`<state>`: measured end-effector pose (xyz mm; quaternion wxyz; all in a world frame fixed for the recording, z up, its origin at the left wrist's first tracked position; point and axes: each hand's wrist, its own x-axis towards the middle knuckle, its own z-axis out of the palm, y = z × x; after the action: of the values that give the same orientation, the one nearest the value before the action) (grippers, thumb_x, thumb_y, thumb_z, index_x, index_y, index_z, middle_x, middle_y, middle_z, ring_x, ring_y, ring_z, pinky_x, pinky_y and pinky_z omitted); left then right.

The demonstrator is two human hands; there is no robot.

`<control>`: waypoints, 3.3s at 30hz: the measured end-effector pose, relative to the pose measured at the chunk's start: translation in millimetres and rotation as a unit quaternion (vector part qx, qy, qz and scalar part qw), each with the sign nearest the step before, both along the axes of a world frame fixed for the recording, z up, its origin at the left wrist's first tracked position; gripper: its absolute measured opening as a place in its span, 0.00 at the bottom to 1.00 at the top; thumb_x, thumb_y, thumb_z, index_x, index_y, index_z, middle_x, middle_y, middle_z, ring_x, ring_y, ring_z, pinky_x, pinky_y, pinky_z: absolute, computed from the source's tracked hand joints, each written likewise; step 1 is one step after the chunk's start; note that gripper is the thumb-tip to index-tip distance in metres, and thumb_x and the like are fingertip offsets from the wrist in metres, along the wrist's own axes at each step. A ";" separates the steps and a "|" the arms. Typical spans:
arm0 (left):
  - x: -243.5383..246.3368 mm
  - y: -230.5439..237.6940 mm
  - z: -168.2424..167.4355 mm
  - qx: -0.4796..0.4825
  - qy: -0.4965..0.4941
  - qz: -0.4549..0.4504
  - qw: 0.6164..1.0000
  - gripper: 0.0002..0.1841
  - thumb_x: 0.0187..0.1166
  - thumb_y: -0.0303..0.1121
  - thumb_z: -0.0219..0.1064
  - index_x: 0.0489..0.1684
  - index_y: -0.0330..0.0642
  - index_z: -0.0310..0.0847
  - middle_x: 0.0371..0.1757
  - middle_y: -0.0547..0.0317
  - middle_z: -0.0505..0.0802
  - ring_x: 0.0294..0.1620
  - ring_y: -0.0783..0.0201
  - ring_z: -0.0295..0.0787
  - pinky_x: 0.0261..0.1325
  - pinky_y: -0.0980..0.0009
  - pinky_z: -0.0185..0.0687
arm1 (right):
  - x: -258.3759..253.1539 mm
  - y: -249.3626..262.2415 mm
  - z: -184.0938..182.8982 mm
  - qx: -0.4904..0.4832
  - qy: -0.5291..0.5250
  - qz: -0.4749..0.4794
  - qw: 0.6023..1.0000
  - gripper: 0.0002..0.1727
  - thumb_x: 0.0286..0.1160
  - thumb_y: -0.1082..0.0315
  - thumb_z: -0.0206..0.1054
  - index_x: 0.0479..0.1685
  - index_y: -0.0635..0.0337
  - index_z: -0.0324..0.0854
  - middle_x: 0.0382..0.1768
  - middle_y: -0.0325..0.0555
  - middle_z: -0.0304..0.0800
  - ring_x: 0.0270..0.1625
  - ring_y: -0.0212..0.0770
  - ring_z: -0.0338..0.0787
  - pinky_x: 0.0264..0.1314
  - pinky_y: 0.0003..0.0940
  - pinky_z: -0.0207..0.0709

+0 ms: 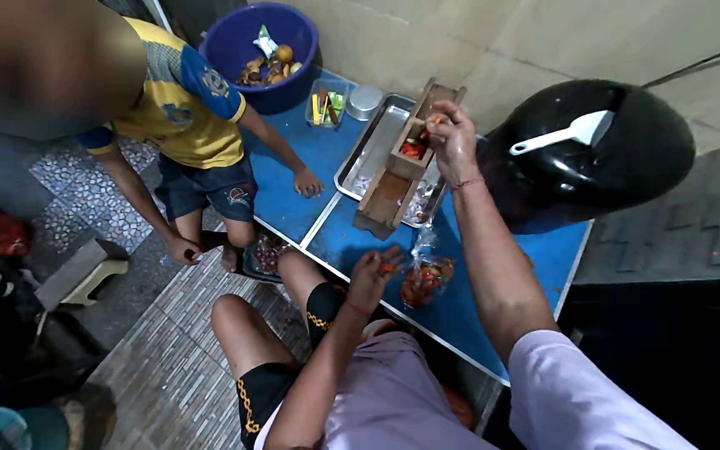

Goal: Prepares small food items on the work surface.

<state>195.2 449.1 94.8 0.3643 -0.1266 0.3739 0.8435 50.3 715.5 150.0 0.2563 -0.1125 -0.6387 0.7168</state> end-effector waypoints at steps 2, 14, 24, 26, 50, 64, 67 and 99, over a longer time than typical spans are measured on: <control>-1.7 1.1 0.6 0.006 -0.004 0.003 1.000 0.12 0.94 0.27 0.42 0.61 0.31 0.69 0.64 0.39 0.89 0.60 0.49 0.92 0.65 0.56 0.86 | -2.9 0.5 3.5 0.030 -0.012 0.013 0.999 0.24 0.72 0.78 0.65 0.70 0.62 0.78 0.48 0.40 0.89 0.49 0.32 0.88 0.51 0.29 0.84; -9.0 -2.5 -7.2 -0.004 0.059 0.048 0.997 0.11 0.93 0.28 0.43 0.57 0.37 0.71 0.62 0.47 0.91 0.61 0.56 0.92 0.66 0.59 0.86 | 126.3 -93.6 22.9 0.075 -0.239 0.118 0.961 0.18 0.83 0.76 0.49 0.66 0.62 0.77 0.45 0.43 0.86 0.34 0.31 0.85 0.39 0.28 0.84; -4.2 -0.8 -11.7 -0.019 0.094 0.063 0.993 0.09 0.93 0.28 0.45 0.54 0.40 0.71 0.61 0.55 0.91 0.54 0.68 0.90 0.59 0.70 0.84 | 190.6 -148.4 -39.0 0.153 -0.248 0.118 0.949 0.12 0.78 0.69 0.72 0.54 0.65 0.89 0.44 0.46 0.95 0.44 0.30 0.92 0.53 0.30 0.86; -7.2 -3.6 -12.2 0.000 0.085 0.082 0.993 0.09 0.93 0.28 0.44 0.54 0.41 0.71 0.61 0.55 0.92 0.57 0.65 0.92 0.62 0.67 0.85 | 189.7 -148.0 -33.3 0.094 -0.250 0.106 0.958 0.09 0.77 0.72 0.70 0.51 0.65 0.90 0.41 0.43 0.95 0.40 0.28 0.90 0.48 0.27 0.85; -14.2 -27.4 10.8 -0.305 0.263 -0.190 0.895 0.08 0.82 0.22 0.65 0.50 0.24 0.85 0.41 0.48 0.92 0.36 0.67 0.90 0.49 0.69 0.88 | 215.4 -131.2 -58.4 0.281 -0.190 0.193 0.921 0.16 0.79 0.75 0.63 0.63 0.71 0.80 0.43 0.51 0.93 0.41 0.35 0.92 0.49 0.32 0.87; -13.5 -27.7 8.0 -0.400 0.325 -0.302 0.802 0.11 0.82 0.27 0.66 0.51 0.25 0.87 0.51 0.36 0.92 0.54 0.49 0.90 0.65 0.53 0.82 | 221.5 -140.6 -57.1 0.403 -0.249 0.277 0.836 0.20 0.79 0.79 0.60 0.69 0.70 0.77 0.45 0.62 0.91 0.45 0.59 0.93 0.53 0.58 0.86; -14.5 -27.8 6.5 -0.348 0.269 -0.239 0.866 0.12 0.84 0.27 0.65 0.55 0.24 0.85 0.48 0.40 0.93 0.43 0.58 0.93 0.56 0.61 0.89 | 220.7 -130.7 -70.2 0.197 -0.283 0.187 0.920 0.20 0.79 0.80 0.58 0.68 0.70 0.81 0.39 0.52 0.90 0.31 0.37 0.86 0.36 0.35 0.83; -16.7 -29.3 -3.3 -0.043 0.038 0.033 0.998 0.15 0.93 0.29 0.44 0.60 0.32 0.76 0.45 0.54 0.92 0.46 0.62 0.93 0.57 0.65 0.90 | 116.3 -141.2 18.3 0.230 -0.154 0.127 0.952 0.14 0.86 0.76 0.58 0.59 0.69 0.86 0.55 0.58 0.91 0.49 0.46 0.92 0.56 0.45 0.87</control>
<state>178.5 419.8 91.5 0.3163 -0.1221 0.4194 0.8421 166.5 574.3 168.4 0.0806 -0.0770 -0.8272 0.5508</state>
